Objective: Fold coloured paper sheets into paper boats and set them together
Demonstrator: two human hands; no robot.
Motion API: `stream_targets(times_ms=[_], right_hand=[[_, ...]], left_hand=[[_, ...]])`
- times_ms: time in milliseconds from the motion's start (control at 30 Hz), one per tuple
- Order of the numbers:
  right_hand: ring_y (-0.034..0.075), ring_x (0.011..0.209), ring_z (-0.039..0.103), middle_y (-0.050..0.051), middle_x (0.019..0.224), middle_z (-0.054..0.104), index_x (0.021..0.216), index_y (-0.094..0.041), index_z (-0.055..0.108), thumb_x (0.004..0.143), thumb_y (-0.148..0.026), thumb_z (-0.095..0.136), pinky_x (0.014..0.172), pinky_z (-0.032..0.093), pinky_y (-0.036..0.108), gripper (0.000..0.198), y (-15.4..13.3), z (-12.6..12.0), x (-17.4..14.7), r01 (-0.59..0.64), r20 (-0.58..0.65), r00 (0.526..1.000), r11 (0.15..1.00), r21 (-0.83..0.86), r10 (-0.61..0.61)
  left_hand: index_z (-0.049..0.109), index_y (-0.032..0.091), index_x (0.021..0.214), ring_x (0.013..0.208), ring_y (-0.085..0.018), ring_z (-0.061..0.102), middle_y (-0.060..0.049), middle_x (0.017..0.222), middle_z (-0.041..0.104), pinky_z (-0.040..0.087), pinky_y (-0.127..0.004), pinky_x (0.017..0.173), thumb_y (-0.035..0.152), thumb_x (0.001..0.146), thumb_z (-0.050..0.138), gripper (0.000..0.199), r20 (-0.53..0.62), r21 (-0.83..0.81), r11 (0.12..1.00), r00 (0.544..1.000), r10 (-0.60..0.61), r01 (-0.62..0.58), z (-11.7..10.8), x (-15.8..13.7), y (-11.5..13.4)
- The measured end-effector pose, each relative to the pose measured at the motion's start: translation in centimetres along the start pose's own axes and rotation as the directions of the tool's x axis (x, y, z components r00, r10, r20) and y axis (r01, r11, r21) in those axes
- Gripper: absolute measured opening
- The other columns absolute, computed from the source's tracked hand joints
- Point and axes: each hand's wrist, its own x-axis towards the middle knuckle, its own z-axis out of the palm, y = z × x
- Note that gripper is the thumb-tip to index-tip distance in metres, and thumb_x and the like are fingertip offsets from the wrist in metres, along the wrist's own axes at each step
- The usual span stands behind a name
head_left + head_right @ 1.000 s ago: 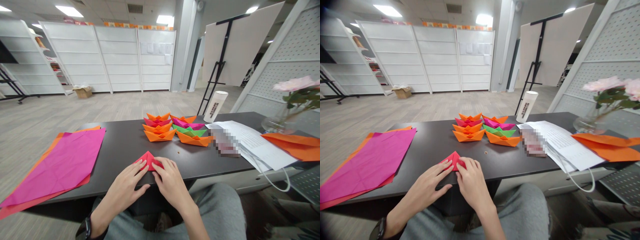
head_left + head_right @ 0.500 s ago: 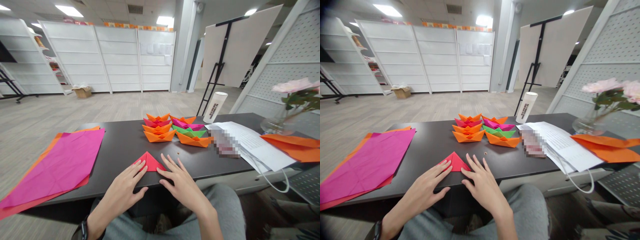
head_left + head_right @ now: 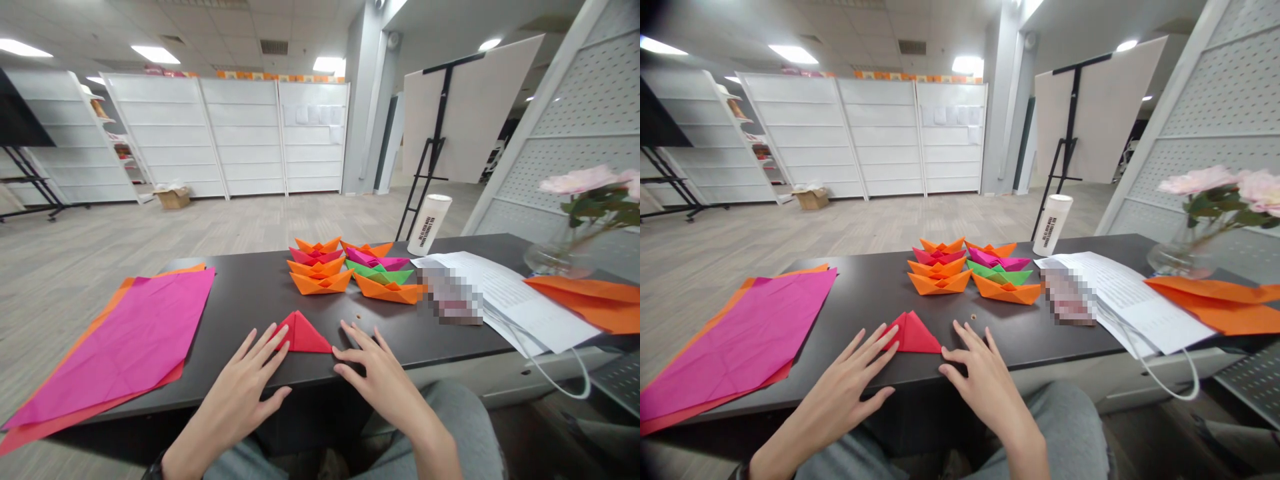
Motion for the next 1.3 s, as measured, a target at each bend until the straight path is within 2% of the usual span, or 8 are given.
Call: stream_targets(times_ms=[133,300,433,567,700,900,1167,1300], right_hand=[[0.028,0.144,0.037,0.008,0.151,0.048,0.114,-0.032,0.074,0.095,-0.038,0.060,0.119,0.021,0.062,0.025,0.3,0.1,0.0,0.008,-0.018,1.000,0.999,0.039,-0.007],[0.028,0.142,0.041,0.009,0.149,0.051,0.118,-0.029,0.072,0.095,-0.032,0.060,0.119,0.023,0.061,0.026,0.1,0.0,-0.2,0.052,-0.070,0.996,0.999,0.015,-0.051],[0.025,0.143,0.040,0.009,0.153,0.046,0.140,-0.024,0.054,0.094,-0.019,0.056,0.121,0.026,0.056,0.046,-2.7,0.5,0.0,0.140,-0.193,0.972,0.990,0.010,-0.135],[0.022,0.143,0.040,0.005,0.151,0.048,0.144,-0.023,0.049,0.095,-0.020,0.056,0.123,0.027,0.048,0.050,-5.9,2.7,0.6,0.296,-0.079,0.954,0.952,0.084,-0.290],[0.025,0.142,0.041,0.007,0.152,0.047,0.144,-0.021,0.050,0.093,-0.025,0.062,0.122,0.028,0.050,0.052,-6.0,3.8,0.9,0.230,0.003,0.973,0.967,0.111,-0.232],[0.023,0.136,0.050,0.007,0.146,0.054,0.138,-0.021,0.056,0.097,-0.021,0.056,0.122,0.023,0.056,0.041,-3.2,1.4,0.7,0.096,0.005,0.995,0.994,0.044,-0.096],[0.024,0.129,0.056,0.005,0.137,0.063,0.133,-0.026,0.060,0.096,-0.018,0.057,0.120,0.028,0.056,0.038,-2.6,1.9,0.7,0.122,-0.077,0.990,0.992,0.033,-0.119],[0.022,0.110,0.062,0.002,0.112,0.069,0.123,-0.028,0.066,0.093,-0.015,0.061,0.116,0.034,0.051,0.032,-3.0,2.5,1.3,0.135,-0.141,0.980,0.990,-0.031,-0.138]], left_hand=[[0.054,0.022,0.140,0.137,-0.030,0.049,-0.008,0.148,0.054,0.039,-0.051,0.115,0.044,0.092,0.060,0.053,-0.063,0.005,0.999,0.997,-0.041,0.041,-0.3,-1.8,-2.1],[0.052,0.023,0.141,0.130,-0.027,0.057,-0.007,0.141,0.061,0.042,-0.049,0.114,0.041,0.093,0.059,0.052,-0.064,-0.033,0.996,0.995,-0.080,0.078,0.4,-2.7,-3.2],[0.050,0.023,0.141,0.130,-0.027,0.057,-0.008,0.140,0.062,0.043,-0.052,0.112,0.042,0.093,0.059,0.053,-0.065,-0.019,0.995,0.993,-0.103,0.102,1.0,-2.6,-2.9],[0.053,0.024,0.138,0.128,-0.026,0.058,-0.007,0.138,0.063,0.044,-0.050,0.112,0.040,0.093,0.059,0.049,-0.086,-0.017,0.995,0.991,-0.102,0.100,1.2,-2.5,-2.8],[0.054,0.024,0.138,0.127,-0.026,0.060,-0.006,0.137,0.064,0.044,-0.048,0.112,0.038,0.092,0.059,0.048,-0.111,-0.025,0.994,0.988,-0.107,0.105,1.1,-2.5,-2.8],[0.052,0.021,0.139,0.125,-0.027,0.061,-0.007,0.136,0.065,0.047,-0.049,0.110,0.039,0.091,0.060,0.051,-0.125,0.018,0.996,0.988,-0.085,0.088,1.0,-2.5,-2.7],[0.064,0.023,0.128,0.126,-0.034,0.059,-0.007,0.134,0.066,0.059,-0.049,0.094,0.041,0.092,0.056,0.041,-0.263,0.036,0.969,0.937,-0.228,0.245,3.1,-3.6,-2.9],[0.063,0.025,0.125,0.125,-0.035,0.059,-0.006,0.131,0.066,0.058,-0.052,0.094,0.040,0.092,0.057,0.037,-0.266,0.016,0.971,0.937,-0.226,0.239,3.2,-3.4,-2.9]])
